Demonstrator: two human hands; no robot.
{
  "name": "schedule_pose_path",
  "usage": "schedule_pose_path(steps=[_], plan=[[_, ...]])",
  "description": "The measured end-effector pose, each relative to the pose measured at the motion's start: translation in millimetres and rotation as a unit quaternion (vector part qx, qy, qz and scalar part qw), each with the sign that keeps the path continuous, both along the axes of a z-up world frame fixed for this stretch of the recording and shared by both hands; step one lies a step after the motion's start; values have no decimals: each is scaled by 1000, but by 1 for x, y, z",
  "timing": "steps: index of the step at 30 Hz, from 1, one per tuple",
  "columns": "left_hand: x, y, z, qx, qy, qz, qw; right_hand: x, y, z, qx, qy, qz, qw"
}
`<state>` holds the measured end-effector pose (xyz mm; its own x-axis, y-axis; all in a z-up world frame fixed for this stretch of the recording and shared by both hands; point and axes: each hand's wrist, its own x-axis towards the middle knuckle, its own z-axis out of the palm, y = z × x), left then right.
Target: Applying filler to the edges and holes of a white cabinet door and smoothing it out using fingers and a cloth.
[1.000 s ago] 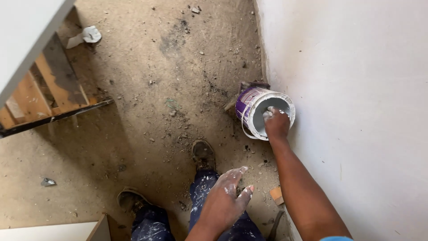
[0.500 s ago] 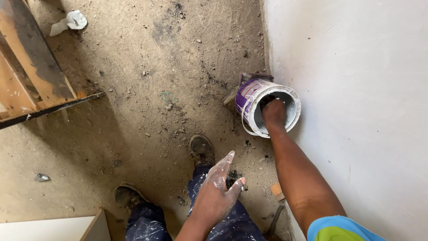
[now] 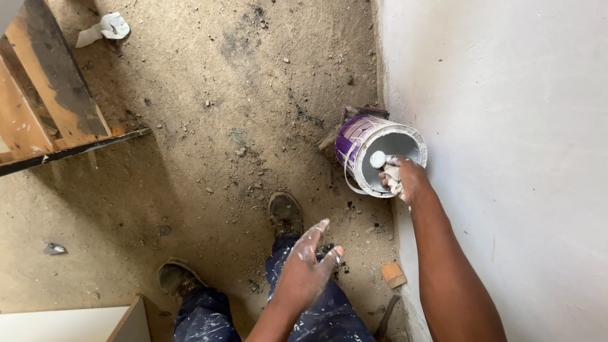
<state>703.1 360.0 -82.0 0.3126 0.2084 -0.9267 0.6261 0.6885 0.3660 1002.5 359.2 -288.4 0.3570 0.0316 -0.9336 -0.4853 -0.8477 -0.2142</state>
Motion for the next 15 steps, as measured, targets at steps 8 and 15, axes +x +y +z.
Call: schedule_pose_path(steps=[8,15], plan=[[27,18,-69,37,-17,46,998,-15,-9,10,102,-110,123,981],[53,29,-100,64,-25,-10,998,-1,-22,-82,22,-388,430,815]])
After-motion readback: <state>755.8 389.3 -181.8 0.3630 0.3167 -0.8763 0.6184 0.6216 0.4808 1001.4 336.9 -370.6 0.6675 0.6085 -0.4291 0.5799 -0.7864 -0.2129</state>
